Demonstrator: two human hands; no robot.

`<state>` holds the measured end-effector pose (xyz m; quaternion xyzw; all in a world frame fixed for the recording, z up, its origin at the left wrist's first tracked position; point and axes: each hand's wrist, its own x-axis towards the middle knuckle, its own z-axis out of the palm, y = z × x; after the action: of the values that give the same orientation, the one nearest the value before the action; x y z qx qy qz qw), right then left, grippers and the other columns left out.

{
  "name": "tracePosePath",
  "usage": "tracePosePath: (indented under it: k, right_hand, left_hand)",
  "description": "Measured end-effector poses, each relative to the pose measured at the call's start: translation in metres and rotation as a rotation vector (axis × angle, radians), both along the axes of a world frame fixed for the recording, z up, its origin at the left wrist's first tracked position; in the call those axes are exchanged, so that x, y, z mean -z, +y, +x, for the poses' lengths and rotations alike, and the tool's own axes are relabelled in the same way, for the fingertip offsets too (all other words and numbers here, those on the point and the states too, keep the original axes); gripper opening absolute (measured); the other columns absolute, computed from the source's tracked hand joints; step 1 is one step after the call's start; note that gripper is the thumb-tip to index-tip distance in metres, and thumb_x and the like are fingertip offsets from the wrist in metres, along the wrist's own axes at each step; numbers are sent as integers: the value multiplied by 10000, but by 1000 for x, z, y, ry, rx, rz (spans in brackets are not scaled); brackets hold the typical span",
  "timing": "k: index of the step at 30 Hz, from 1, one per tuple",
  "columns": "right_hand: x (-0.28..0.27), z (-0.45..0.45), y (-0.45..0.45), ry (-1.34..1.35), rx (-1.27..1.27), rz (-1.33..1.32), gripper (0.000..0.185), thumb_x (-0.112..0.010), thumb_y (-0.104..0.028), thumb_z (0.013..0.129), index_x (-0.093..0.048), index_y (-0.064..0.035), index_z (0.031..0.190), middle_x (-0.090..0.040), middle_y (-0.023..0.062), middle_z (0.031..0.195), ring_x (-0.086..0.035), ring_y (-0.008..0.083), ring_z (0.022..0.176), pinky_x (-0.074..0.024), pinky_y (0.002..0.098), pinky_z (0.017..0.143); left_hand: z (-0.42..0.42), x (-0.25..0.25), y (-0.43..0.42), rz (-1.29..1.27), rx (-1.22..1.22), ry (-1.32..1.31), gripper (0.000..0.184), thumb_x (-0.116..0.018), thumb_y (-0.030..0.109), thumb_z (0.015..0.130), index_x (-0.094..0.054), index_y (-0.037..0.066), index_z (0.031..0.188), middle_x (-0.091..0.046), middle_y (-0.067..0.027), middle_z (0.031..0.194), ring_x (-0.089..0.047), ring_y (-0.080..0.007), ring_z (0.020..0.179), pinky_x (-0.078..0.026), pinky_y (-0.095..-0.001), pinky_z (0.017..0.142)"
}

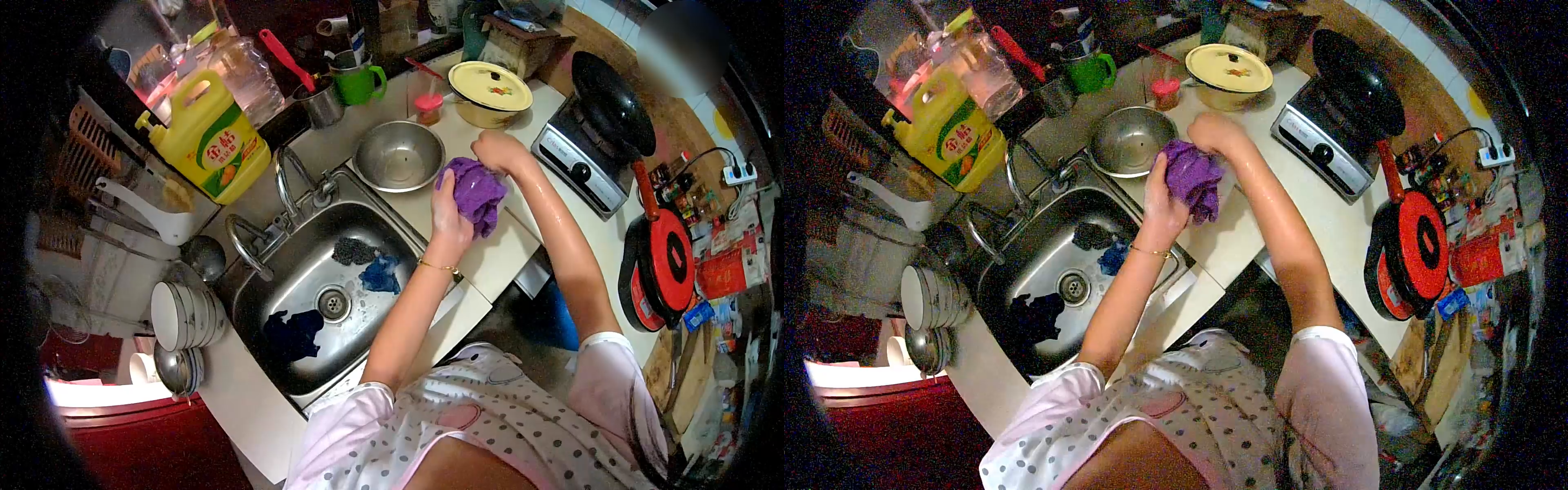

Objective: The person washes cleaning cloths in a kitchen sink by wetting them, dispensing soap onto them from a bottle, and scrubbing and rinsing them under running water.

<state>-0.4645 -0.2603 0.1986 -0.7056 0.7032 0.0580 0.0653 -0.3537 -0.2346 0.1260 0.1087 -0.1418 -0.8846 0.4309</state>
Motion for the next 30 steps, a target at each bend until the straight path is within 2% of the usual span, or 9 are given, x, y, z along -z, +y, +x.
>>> tracePosePath:
  k: [4,6,8,10,14,18,19,23,30]
  right_hand:
    - [10,-6,-1,128,-90,-150,265,-370,-174,687,-554,12,644,-517,223,726,-511,346,667,-397,391,630]
    - [12,-8,-6,-203,389,-333,287,-365,-213,714,-560,-3,689,-525,202,742,-506,349,669,-390,394,619]
    - [-11,15,18,-153,310,-595,290,-394,-242,724,-559,-5,707,-538,164,737,-522,310,637,-400,363,597]
    - [-17,36,37,-569,155,-1004,252,-442,-233,716,-552,-13,768,-538,134,785,-519,260,695,-392,322,647]
    - [35,104,65,-845,-255,-628,329,-485,-216,713,-448,-39,988,-436,163,1015,-433,276,935,-335,321,789]
    - [74,159,71,-1167,-131,-584,343,-492,-114,709,-412,-30,1032,-403,155,1048,-421,262,947,-320,313,812]
    - [73,169,71,-1150,-134,-544,323,-472,-76,716,-414,-28,1030,-418,147,1032,-427,245,938,-322,295,809]
    - [77,206,43,-1615,-190,-361,307,-419,-119,759,-396,-37,1054,-429,96,1047,-407,183,965,-290,261,835]
    - [105,249,57,-1875,-275,136,446,-277,-287,825,-212,-31,1185,-229,59,1222,-246,151,1099,-183,266,913]
  left_hand:
    - [5,0,1,99,4,9,245,-316,241,816,-440,41,883,-522,-94,840,-531,-208,729,-439,-331,667]
    - [11,-1,4,102,-25,-5,254,-325,263,812,-448,48,868,-526,-89,820,-530,-208,711,-438,-332,662]
    - [22,-4,9,113,-67,-27,265,-334,285,808,-455,54,854,-529,-85,801,-529,-207,692,-437,-333,657]
    - [36,-11,10,247,-39,-41,293,-350,335,797,-465,67,827,-533,-74,757,-523,-203,657,-436,-329,635]
    - [56,14,2,190,-158,169,294,-401,363,773,-471,84,829,-503,-39,720,-491,-179,643,-417,-300,597]
    - [94,52,-22,-237,-972,-705,163,-431,211,782,-466,53,795,-480,-7,714,-455,-103,652,-391,-235,591]
    - [104,51,-20,-297,-1029,-655,160,-384,155,798,-453,33,874,-470,-16,798,-437,-94,720,-379,-224,634]
    - [142,31,5,-402,-916,-732,341,-285,228,825,-334,38,1103,-362,-78,1098,-339,-150,996,-243,-256,865]
    - [202,36,6,-504,-1121,-1109,453,-347,216,791,-217,19,1178,-253,-133,1198,-250,-189,1096,-180,-270,900]
